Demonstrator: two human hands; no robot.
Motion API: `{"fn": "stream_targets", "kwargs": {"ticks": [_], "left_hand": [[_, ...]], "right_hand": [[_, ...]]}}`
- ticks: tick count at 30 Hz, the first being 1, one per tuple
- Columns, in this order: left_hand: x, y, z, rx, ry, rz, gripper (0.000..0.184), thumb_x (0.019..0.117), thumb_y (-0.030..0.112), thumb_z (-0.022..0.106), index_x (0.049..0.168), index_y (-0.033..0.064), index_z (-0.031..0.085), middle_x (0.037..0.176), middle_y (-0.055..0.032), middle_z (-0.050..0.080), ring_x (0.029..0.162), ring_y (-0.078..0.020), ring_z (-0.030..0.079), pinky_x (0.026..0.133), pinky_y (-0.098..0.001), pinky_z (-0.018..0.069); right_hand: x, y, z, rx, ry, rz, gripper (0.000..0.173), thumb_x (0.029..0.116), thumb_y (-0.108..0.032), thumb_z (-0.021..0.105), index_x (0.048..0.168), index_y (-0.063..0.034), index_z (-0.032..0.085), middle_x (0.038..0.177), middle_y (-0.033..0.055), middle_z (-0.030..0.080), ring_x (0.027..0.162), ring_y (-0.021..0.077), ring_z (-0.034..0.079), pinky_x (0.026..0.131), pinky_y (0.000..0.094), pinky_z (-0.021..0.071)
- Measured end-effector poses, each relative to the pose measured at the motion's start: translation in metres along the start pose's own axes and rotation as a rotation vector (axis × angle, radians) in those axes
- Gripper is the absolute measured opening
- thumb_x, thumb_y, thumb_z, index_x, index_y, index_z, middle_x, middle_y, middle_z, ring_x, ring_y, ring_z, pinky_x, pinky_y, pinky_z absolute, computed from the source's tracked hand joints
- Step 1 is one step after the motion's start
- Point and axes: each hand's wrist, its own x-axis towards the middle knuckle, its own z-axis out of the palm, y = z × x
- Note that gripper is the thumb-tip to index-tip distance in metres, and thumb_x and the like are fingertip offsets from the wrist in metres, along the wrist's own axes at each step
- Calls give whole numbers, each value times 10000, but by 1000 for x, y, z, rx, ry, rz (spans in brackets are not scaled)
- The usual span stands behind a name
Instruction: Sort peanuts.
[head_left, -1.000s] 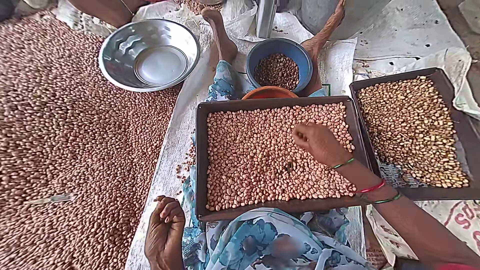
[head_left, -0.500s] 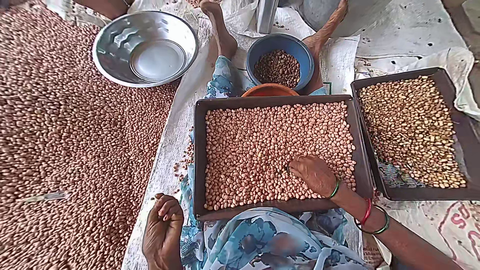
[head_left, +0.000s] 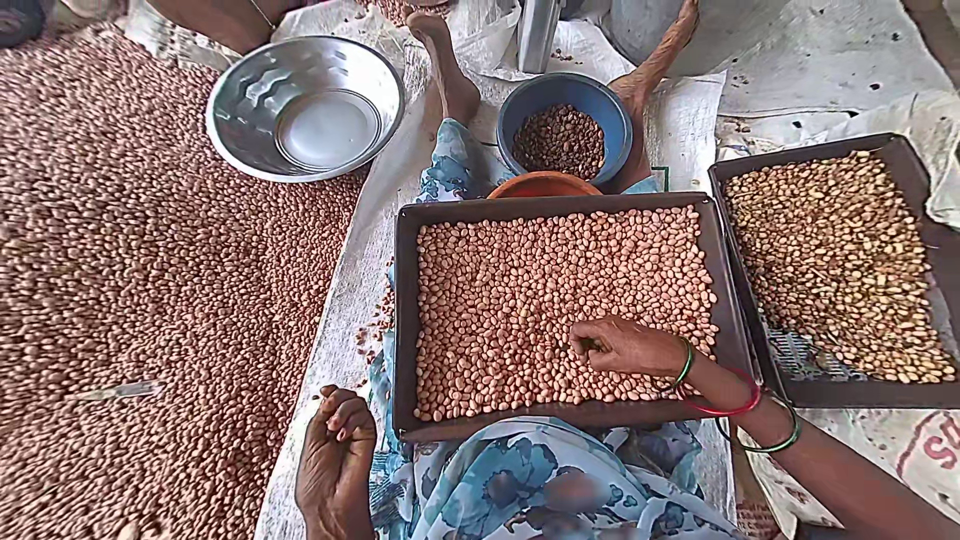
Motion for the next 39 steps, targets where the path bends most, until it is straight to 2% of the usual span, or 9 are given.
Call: {"fn": "stream_targets", "kwargs": {"ticks": [2,4,6,13,22,27,32,36,39], "left_hand": [[0,0,1,5,-7,4,428,1100,154,234,909,57,606,687,36,618,544,7,596,517,-92,489],[0,-3,2,18,10,10,425,1098,146,228,905,68,598,684,44,615,535,14,588,510,-87,483],[3,-6,3,26,18,7,424,1100,146,226,910,72,598,687,40,620,534,10,591,511,-88,485],[1,-16,18,-32,-50,-19,399,1093,135,236,944,47,595,699,26,623,547,-7,606,517,-103,499],[-17,-49,46,-82,-187,-238,222,1052,75,422,976,19,623,775,-23,664,600,-53,656,551,-139,545],[-15,-81,52,161,-124,-333,299,1075,107,372,951,55,640,753,-10,657,595,-43,646,547,-144,548],[-17,-103,61,619,-87,-405,475,1120,176,180,1184,9,620,1029,-96,758,925,-167,751,845,-295,612],[-17,-116,66,540,-25,-604,535,1126,234,170,976,44,647,804,-52,716,642,-83,689,582,-193,578],[-18,-113,64,526,-196,-645,504,1113,204,194,866,83,617,704,32,613,513,10,554,473,-102,469]], "right_hand": [[-2,7,3,320,37,-39,137,928,3,511,1037,-6,594,918,-7,638,747,-22,593,681,155,490],[2,6,8,406,110,2,120,951,-53,540,1051,-17,595,908,-27,612,734,-31,562,670,151,462],[12,-8,14,227,198,59,145,1012,-132,586,1071,-12,640,882,14,586,717,26,503,668,211,414],[55,-50,25,-308,424,61,260,1019,-119,614,1250,-35,697,1032,229,684,946,386,675,823,509,531],[57,-70,8,-398,101,187,264,1064,-122,513,1237,14,659,1159,236,672,1110,386,648,956,531,486],[41,-83,-4,-331,-15,90,250,1040,-135,567,1181,38,681,1016,216,680,961,354,644,907,507,484],[21,-86,26,-75,80,-259,194,979,-133,647,1026,42,716,773,138,624,677,214,529,676,372,434],[13,-102,1,-22,349,-247,337,961,-174,715,1226,25,653,856,117,631,729,178,564,697,327,475],[-14,-96,-61,-222,858,-198,682,921,-105,748,1521,-28,432,1395,238,557,1095,334,678,861,436,591]]}}
